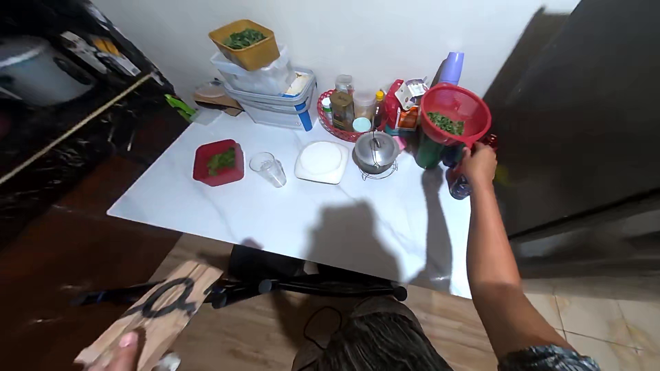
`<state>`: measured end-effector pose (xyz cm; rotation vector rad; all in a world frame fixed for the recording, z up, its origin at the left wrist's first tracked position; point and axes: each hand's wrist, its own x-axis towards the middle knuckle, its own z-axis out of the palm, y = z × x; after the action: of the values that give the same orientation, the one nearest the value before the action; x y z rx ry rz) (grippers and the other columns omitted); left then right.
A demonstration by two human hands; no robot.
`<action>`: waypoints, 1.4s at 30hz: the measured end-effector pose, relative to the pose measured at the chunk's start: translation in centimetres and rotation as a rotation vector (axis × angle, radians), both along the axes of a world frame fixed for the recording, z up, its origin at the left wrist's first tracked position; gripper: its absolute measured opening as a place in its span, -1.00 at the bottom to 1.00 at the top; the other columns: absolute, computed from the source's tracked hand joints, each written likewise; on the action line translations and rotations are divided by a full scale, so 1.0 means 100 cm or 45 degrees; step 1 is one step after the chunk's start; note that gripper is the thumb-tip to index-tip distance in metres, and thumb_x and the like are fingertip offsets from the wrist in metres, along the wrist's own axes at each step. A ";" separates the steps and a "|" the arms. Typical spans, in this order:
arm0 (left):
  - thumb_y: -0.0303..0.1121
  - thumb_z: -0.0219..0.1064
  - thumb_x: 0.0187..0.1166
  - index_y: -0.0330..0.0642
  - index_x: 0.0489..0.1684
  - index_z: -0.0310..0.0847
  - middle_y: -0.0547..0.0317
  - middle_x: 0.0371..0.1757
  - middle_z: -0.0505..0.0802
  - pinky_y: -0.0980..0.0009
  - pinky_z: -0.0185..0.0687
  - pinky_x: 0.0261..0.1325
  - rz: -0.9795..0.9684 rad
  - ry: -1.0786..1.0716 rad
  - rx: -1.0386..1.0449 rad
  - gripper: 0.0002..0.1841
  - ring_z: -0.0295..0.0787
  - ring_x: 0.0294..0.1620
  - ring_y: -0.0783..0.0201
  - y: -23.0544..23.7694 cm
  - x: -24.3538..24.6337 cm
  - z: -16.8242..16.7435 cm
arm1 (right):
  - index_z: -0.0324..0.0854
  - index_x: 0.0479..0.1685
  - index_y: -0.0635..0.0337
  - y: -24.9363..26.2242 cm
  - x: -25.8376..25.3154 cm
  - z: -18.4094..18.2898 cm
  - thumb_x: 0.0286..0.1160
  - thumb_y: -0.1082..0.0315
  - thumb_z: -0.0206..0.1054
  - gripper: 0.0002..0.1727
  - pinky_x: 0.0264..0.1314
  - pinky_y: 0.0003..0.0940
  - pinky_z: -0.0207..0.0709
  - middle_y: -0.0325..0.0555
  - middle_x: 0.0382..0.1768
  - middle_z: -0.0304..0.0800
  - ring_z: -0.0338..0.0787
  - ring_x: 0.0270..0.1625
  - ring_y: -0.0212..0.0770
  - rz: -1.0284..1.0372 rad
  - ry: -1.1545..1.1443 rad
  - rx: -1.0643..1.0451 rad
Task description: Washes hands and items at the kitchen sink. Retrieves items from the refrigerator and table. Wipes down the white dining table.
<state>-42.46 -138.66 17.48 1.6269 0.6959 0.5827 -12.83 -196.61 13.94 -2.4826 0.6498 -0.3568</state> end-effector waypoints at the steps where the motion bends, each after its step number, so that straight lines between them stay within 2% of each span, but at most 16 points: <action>1: -0.33 0.12 0.81 -0.28 0.27 0.50 0.44 0.00 0.81 0.50 0.72 0.20 -0.001 0.019 -0.034 -0.74 0.77 0.02 0.60 -0.011 0.008 -0.001 | 0.57 0.44 0.45 -0.005 0.015 0.005 0.79 0.16 0.15 -0.48 0.49 0.49 0.36 0.57 0.41 0.57 0.56 0.50 0.52 -0.014 0.038 -0.027; 4: -0.30 0.17 0.79 -0.19 0.23 0.54 0.43 -0.10 0.85 0.51 0.81 -0.03 0.073 0.020 -0.193 -0.77 0.83 -0.14 0.56 -0.048 0.028 -0.004 | 0.56 0.39 0.50 -0.010 0.038 0.014 0.80 0.15 0.12 -0.47 0.46 0.55 0.34 0.62 0.38 0.57 0.54 0.49 0.58 -0.003 0.126 -0.050; 8: -0.28 0.05 0.86 -0.13 0.23 0.52 0.31 -0.12 0.88 0.51 0.82 -0.13 0.055 -0.011 -0.540 -0.78 0.86 -0.17 0.48 -0.075 0.050 -0.014 | 0.61 0.25 0.48 -0.020 0.046 0.015 0.77 0.09 0.15 -0.47 0.20 0.70 0.37 0.66 0.24 0.63 0.60 0.35 0.68 0.041 0.161 -0.154; 13: -0.18 0.08 0.85 -0.11 0.13 0.56 0.15 -0.27 0.82 0.45 0.78 -0.33 0.150 -0.013 -0.950 -0.75 0.80 -0.35 0.34 -0.083 0.065 -0.025 | 0.59 0.36 0.44 -0.027 0.050 0.019 0.68 0.00 0.27 -0.39 0.41 0.58 0.34 0.63 0.33 0.61 0.57 0.45 0.60 0.079 0.189 -0.225; 15: -0.15 0.08 0.84 -0.12 0.12 0.58 0.13 -0.28 0.81 0.43 0.78 -0.34 0.154 0.013 -1.001 -0.73 0.80 -0.37 0.31 -0.086 0.070 -0.026 | 0.45 0.51 0.50 -0.013 0.034 0.030 0.67 0.02 0.28 -0.31 0.63 0.40 0.22 0.64 0.49 0.42 0.41 0.59 0.55 0.119 -0.036 -0.226; 17: -0.14 0.06 0.85 -0.13 0.13 0.58 0.12 -0.27 0.81 0.42 0.78 -0.33 0.119 0.045 -1.016 -0.71 0.80 -0.36 0.31 -0.091 0.074 -0.029 | 0.38 0.58 0.52 0.026 0.004 0.045 0.69 0.09 0.23 -0.31 0.69 0.22 0.20 0.61 0.52 0.36 0.38 0.60 0.48 0.288 -0.330 -0.175; 20: -0.20 0.10 0.84 -0.22 0.24 0.57 0.07 -0.18 0.85 0.40 0.80 -0.23 0.011 0.109 -0.931 -0.70 0.83 -0.27 0.28 -0.100 0.080 -0.038 | 0.35 0.57 0.49 0.109 -0.043 0.037 0.60 0.15 0.37 -0.30 0.47 0.08 0.55 0.51 0.48 0.47 0.60 0.47 0.27 0.984 -0.457 0.062; 22: -0.24 0.16 0.82 -0.27 0.27 0.59 0.05 -0.09 0.87 0.39 0.82 -0.12 -0.058 0.171 -0.821 -0.69 0.86 -0.17 0.27 -0.104 0.082 -0.039 | 0.47 0.57 0.32 0.180 -0.069 0.015 0.36 0.12 0.60 -0.22 0.56 0.06 0.51 0.35 0.57 0.45 0.54 0.57 0.16 1.489 -0.366 0.222; 23: -0.24 0.19 0.80 -0.29 0.25 0.61 0.05 -0.08 0.88 0.38 0.82 -0.09 -0.074 0.199 -0.772 -0.69 0.86 -0.15 0.27 -0.104 0.081 -0.037 | 0.55 0.58 0.17 0.213 -0.080 0.003 0.34 0.06 0.62 -0.23 0.60 0.11 0.47 0.27 0.63 0.44 0.52 0.60 0.17 1.679 -0.336 0.206; 25: -0.23 0.21 0.79 -0.30 0.22 0.63 0.04 -0.07 0.89 0.37 0.82 -0.06 -0.102 0.246 -0.721 -0.69 0.87 -0.14 0.28 -0.097 0.075 -0.036 | 0.62 0.55 -0.03 0.266 -0.100 -0.015 0.47 0.11 0.52 -0.40 0.54 0.19 0.52 0.21 0.60 0.52 0.59 0.56 0.22 1.924 -0.349 0.127; 28: -0.22 0.19 0.80 -0.30 0.19 0.63 0.06 -0.09 0.90 0.39 0.82 -0.08 -0.104 0.296 -0.679 -0.69 0.88 -0.16 0.30 -0.074 0.057 -0.036 | 0.82 0.24 0.08 0.319 -0.113 -0.034 0.54 0.39 0.39 -0.68 0.28 0.10 0.71 0.17 0.28 0.80 0.78 0.30 0.23 2.006 -0.614 0.159; 31: -0.12 0.09 0.85 -0.26 0.18 0.66 0.12 -0.16 0.89 0.44 0.80 -0.16 -0.026 0.334 -0.654 -0.62 0.86 -0.23 0.35 -0.045 0.031 -0.039 | 0.86 0.02 0.20 0.359 -0.114 -0.040 0.53 0.49 0.34 -0.78 0.16 -0.04 0.76 0.12 0.15 0.86 0.84 0.16 0.16 2.118 -0.684 0.234; 33: 0.05 -0.11 0.89 -0.19 0.17 0.63 0.20 -0.23 0.85 0.46 0.77 -0.23 0.055 0.380 -0.662 -0.48 0.81 -0.31 0.39 -0.021 0.012 -0.044 | 0.86 0.02 0.24 0.389 -0.114 -0.038 0.58 0.47 0.30 -0.77 0.18 -0.07 0.75 0.12 0.12 0.87 0.84 0.15 0.14 2.207 -0.583 0.298; 35: 0.07 -0.23 0.91 -0.17 0.19 0.60 0.23 -0.23 0.85 0.52 0.73 -0.33 0.168 0.376 -0.667 -0.43 0.79 -0.37 0.43 0.008 -0.010 -0.050 | 0.85 0.06 0.26 0.423 -0.113 -0.035 0.61 0.43 0.28 -0.75 0.22 -0.06 0.73 0.13 0.08 0.88 0.86 0.14 0.12 2.236 -0.422 0.358; 38: -0.12 -0.08 0.91 -0.15 0.27 0.58 0.24 -0.18 0.86 0.58 0.74 -0.36 0.364 0.198 -0.748 -0.61 0.82 -0.34 0.45 0.065 -0.050 -0.060 | 0.79 0.11 0.36 0.483 -0.103 -0.026 0.71 0.30 0.24 -0.68 0.23 -0.07 0.71 0.18 0.03 0.87 0.88 0.07 0.04 2.199 -0.073 0.473; 42: -0.23 -0.06 0.86 -0.13 0.07 0.58 0.20 -0.25 0.87 0.49 0.81 -0.29 0.699 -0.092 -0.851 -0.71 0.86 -0.31 0.38 0.145 -0.096 -0.061 | 0.69 0.17 0.43 0.577 -0.078 -0.023 0.76 0.24 0.21 -0.62 0.09 -0.27 0.75 0.15 -0.05 0.85 0.87 -0.12 -0.17 2.047 0.330 0.743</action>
<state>-52.09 -124.18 11.42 0.7854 1.1500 0.6958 -20.59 -138.95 11.67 -1.7429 -1.0512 0.6670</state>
